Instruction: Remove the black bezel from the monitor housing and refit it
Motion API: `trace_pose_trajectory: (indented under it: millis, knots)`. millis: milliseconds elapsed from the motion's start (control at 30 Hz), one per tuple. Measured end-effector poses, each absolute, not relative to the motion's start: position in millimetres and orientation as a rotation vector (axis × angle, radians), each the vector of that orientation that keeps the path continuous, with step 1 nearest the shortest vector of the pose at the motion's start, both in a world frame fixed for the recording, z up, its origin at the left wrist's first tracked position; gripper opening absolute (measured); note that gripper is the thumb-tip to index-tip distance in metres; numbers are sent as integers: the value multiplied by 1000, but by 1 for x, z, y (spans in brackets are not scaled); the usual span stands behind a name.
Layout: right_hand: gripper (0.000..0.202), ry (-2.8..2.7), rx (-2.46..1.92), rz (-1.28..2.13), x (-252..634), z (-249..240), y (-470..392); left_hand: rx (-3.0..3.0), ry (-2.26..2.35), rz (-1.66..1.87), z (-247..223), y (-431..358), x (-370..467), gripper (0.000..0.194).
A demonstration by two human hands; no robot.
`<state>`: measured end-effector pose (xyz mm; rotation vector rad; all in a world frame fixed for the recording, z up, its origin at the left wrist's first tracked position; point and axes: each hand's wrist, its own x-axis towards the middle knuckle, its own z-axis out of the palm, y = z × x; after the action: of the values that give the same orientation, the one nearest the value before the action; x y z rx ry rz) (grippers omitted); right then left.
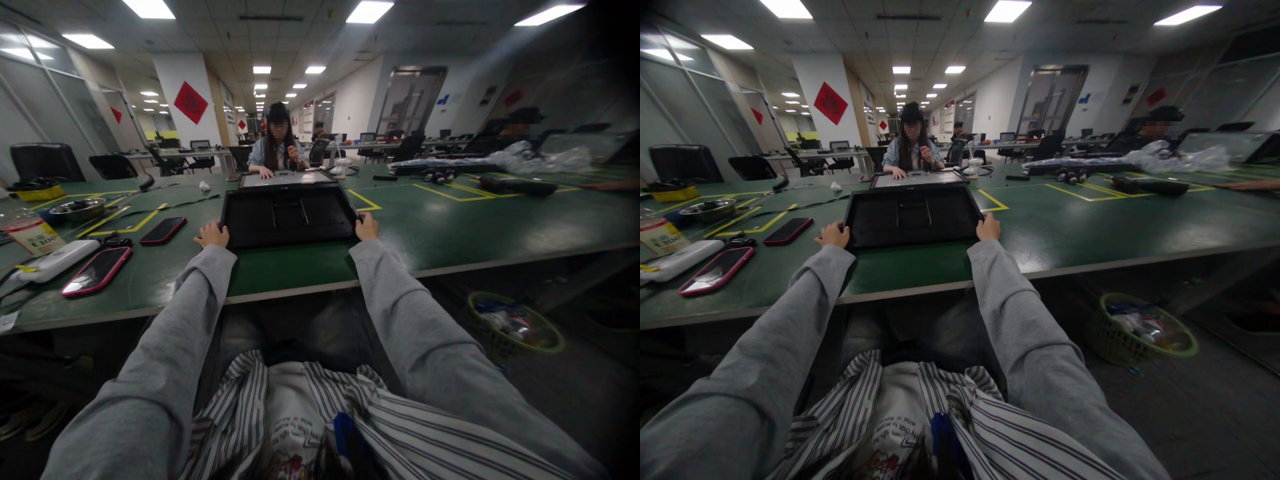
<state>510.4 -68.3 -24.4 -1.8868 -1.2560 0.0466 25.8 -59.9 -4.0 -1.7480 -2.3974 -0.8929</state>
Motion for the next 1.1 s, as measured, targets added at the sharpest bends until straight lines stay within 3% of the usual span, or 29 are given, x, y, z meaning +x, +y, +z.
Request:
trace_pose_trajectory:
  millis: [1100]
  knots:
    - [41,-1248,-1944,-17,512,-24,-65,-1732,-2335,-964,1,-70,32,35]
